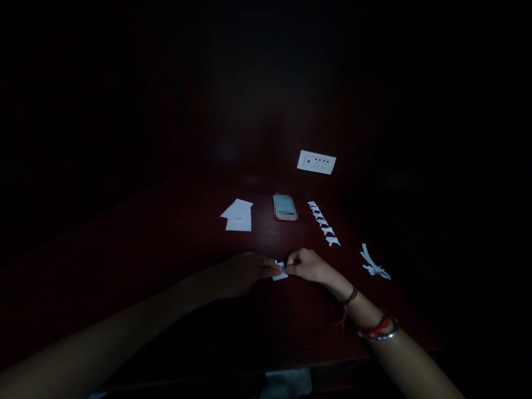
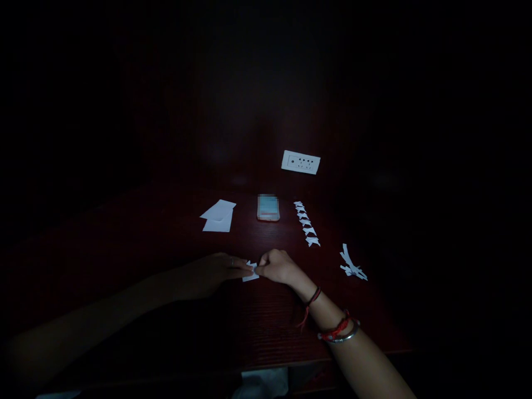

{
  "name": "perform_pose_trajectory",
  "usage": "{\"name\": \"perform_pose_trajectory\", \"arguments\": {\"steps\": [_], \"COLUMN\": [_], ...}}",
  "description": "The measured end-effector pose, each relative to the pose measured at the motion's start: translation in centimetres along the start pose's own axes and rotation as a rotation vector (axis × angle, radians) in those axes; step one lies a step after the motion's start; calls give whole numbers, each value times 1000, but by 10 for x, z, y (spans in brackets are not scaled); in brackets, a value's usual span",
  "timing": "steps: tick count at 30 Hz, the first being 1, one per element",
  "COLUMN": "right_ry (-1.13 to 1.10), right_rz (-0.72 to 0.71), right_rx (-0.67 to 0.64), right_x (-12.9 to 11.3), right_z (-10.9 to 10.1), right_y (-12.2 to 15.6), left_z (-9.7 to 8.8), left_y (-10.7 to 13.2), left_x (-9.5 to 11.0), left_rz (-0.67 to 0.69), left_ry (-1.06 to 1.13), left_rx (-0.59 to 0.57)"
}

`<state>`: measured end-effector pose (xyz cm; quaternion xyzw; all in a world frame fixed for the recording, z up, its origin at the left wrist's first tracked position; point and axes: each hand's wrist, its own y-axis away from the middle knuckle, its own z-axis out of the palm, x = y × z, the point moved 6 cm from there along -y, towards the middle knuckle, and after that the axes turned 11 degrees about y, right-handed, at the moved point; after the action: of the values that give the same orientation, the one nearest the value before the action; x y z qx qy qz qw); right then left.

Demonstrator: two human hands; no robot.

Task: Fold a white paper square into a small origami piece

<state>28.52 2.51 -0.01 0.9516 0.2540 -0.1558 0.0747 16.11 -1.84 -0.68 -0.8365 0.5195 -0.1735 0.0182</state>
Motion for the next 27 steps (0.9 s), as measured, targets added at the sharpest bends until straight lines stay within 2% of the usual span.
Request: {"name": "perform_pose_trajectory", "arguments": {"steps": [4,7,10,12,14,21,24,27], "right_ry": [48,97,196,276,361,561,531,402], "right_rz": [11,-62,-256,-420,-504,-497,-476,-457], "right_rx": [32,102,202,164,122,83,60,-8], "right_x": [-1,-5,-19,-31,-37,-38,-37,-34], "right_z": [-2,-11,-25,-26,-24,-19,-20,-19], "right_y": [2,5,14,20,25,29,29,26], "left_z": [0,-3,-6,-7,-7,-8,-9,-10], "left_y": [-2,-2,-3,-3,-4,-5,-4,-2], "left_x": [-2,1,3,3,3,3,4,4], "left_rz": [-2,9,4,-5,-9,1,-23,-29], "left_ry": [-4,8,9,10,15,32,35,35], "left_rx": [7,26,34,30,31,37,35,24]}}
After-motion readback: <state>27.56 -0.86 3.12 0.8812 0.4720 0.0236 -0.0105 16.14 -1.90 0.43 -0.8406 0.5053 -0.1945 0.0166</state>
